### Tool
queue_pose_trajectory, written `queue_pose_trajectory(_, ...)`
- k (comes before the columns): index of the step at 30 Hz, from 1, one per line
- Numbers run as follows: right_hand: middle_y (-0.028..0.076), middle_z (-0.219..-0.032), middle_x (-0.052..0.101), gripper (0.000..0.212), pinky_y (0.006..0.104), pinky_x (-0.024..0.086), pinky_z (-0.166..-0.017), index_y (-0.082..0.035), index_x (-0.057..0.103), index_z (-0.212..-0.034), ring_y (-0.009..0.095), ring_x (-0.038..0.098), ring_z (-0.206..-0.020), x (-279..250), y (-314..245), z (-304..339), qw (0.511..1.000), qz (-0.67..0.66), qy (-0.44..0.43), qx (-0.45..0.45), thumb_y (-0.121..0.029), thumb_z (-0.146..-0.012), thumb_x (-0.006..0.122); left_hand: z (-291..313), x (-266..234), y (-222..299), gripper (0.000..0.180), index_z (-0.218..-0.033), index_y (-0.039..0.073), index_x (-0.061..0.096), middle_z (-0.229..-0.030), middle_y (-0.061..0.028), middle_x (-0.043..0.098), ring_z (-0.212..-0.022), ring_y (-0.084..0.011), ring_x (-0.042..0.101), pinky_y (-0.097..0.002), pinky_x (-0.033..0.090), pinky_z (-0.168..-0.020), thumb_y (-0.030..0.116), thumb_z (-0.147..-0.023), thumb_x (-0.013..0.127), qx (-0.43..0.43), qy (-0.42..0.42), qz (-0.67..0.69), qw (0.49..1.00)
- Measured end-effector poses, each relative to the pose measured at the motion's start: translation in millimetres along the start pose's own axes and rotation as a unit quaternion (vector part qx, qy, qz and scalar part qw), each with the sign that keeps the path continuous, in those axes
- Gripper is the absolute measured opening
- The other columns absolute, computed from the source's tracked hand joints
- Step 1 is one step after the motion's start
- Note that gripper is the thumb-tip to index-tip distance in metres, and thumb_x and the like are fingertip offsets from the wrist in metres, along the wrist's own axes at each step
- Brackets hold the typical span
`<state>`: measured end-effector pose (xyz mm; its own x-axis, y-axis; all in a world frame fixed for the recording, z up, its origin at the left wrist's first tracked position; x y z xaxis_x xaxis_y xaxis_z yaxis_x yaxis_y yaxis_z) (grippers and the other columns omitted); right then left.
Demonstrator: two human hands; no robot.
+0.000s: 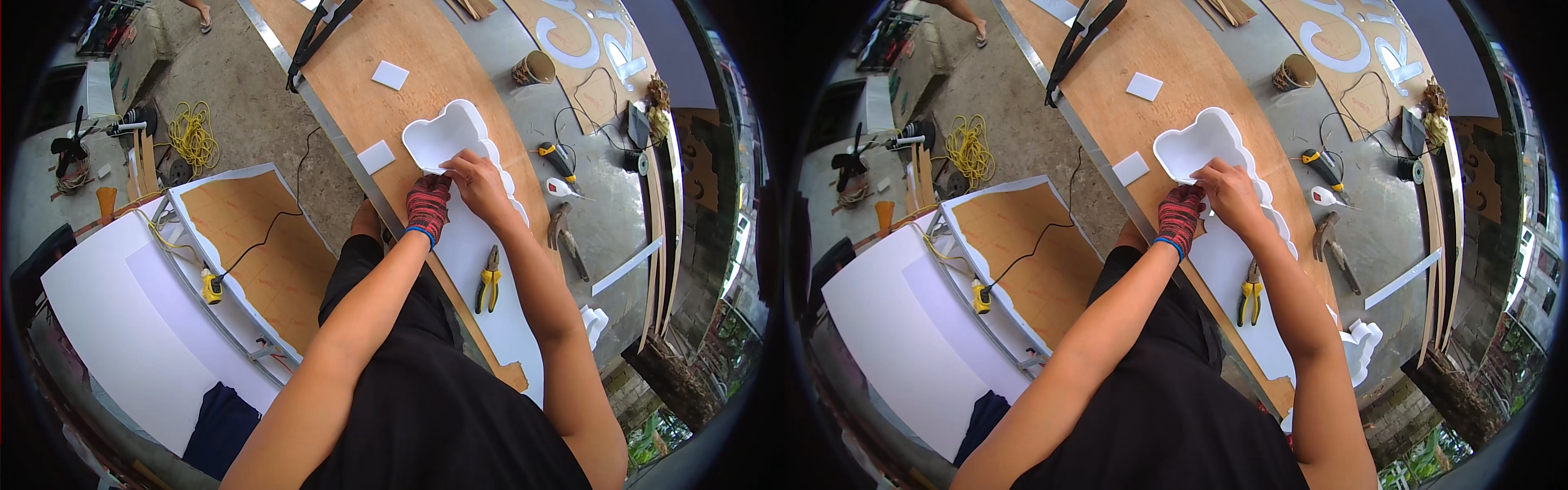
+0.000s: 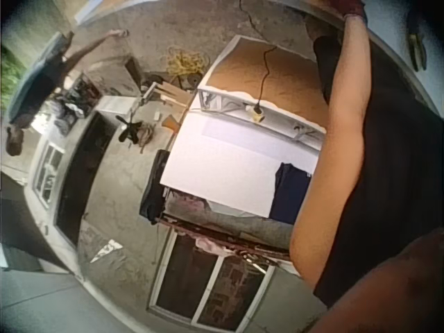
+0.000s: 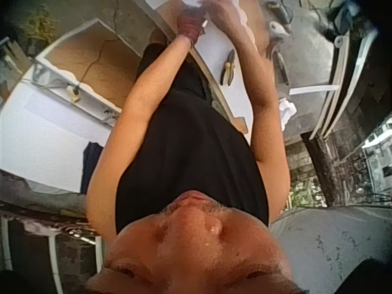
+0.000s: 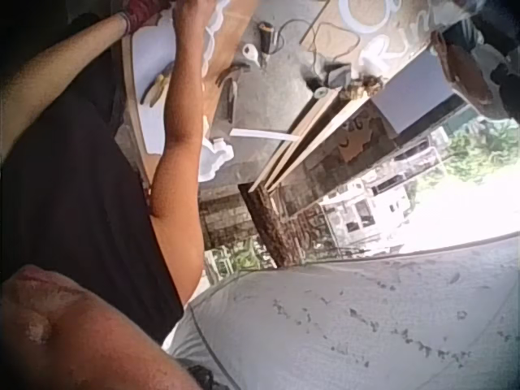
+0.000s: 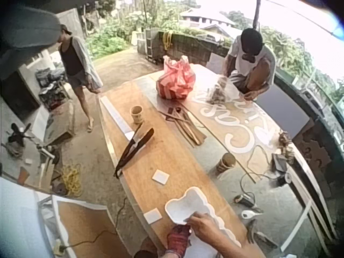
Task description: Assembling a 3D sign component using glue and a hammer.
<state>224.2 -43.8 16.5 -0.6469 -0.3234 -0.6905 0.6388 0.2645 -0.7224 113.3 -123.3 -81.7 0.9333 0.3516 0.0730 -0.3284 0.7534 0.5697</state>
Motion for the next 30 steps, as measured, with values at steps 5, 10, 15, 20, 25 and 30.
queue_pose_trajectory(5,0.012,-0.098,0.073,0.017,0.0446,0.055,-0.078,-0.007,0.079,-0.102,0.036,0.069,-0.086,0,-1,1,1.0,-0.014,0.014,0.003,0.002,-0.088,0.074,-3,-1,-4,0.027,-0.116,0.002,0.071,-0.097,-0.0051,0.072,-0.08,-0.0147,0.065,-0.0316,0.053,-0.073,0.024,-0.102,0.075,0.0,0.001,-0.007,1.0)
queue_pose_trajectory(10,0.012,-0.097,0.073,0.017,0.0435,0.056,-0.076,-0.007,0.079,-0.101,0.036,0.069,-0.083,1,-3,0,1.0,-0.016,0.019,-0.01,0.003,-0.088,0.074,-7,-3,-5,0.028,-0.114,0.002,0.071,-0.096,-0.0045,0.071,-0.079,-0.0141,0.065,-0.0311,0.052,-0.072,0.027,-0.102,0.076,0.026,-0.002,-0.015,1.0)
queue_pose_trajectory(15,0.012,-0.099,0.072,0.019,0.0449,0.055,-0.079,-0.007,0.079,-0.102,0.038,0.068,-0.087,-4,0,1,1.0,-0.004,0.016,-0.009,0.003,-0.087,0.074,-3,4,-2,0.027,-0.115,0.002,0.071,-0.095,-0.0041,0.071,-0.078,-0.0138,0.065,-0.0302,0.052,-0.071,0.025,-0.102,0.076,0.008,-0.005,-0.006,1.0)
queue_pose_trajectory(20,0.012,-0.1,0.072,0.02,0.0452,0.055,-0.08,-0.008,0.079,-0.102,0.039,0.068,-0.088,1,-6,-6,1.0,-0.016,0.008,-0.009,0.003,-0.086,0.075,-19,-6,-8,0.037,-0.109,0.004,0.07,-0.083,-0.0075,0.07,-0.06,-0.0201,0.062,-0.0373,0.051,-0.05,0.039,-0.1,0.074,0.08,-0.002,-0.006,0.997)
queue_pose_trajectory(25,0.011,-0.098,0.073,0.019,0.0467,0.053,-0.077,-0.01,0.078,-0.097,0.039,0.067,-0.083,-1,2,0,0.999,-0.038,0.021,-0.003,0.003,-0.086,0.068,-21,1,-16,0.02,-0.107,0.004,0.069,-0.09,-0.0059,0.071,-0.074,-0.0151,0.066,-0.0306,0.052,-0.068,0.022,-0.098,0.074,0.037,-0.02,-0.02,0.999)
queue_pose_trajectory(30,0.012,-0.097,0.072,0.018,0.0466,0.053,-0.077,-0.009,0.078,-0.098,0.039,0.068,-0.085,-1,-5,-1,0.999,-0.035,0.019,-0.011,0.003,-0.087,0.071,-28,-4,-25,0.021,-0.11,0.006,0.069,-0.091,-0.0044,0.072,-0.076,-0.015,0.067,-0.0306,0.051,-0.067,0.024,-0.101,0.071,0.079,-0.01,-0.051,0.996)
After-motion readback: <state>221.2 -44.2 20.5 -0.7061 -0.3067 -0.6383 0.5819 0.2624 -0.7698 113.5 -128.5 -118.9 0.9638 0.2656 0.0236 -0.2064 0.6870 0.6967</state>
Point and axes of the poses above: each hand's wrist, its own z-axis away from the middle knuckle, its own x-axis out of the palm, y = z × x, the point moved 7 cm from there along -z, towards the middle knuckle
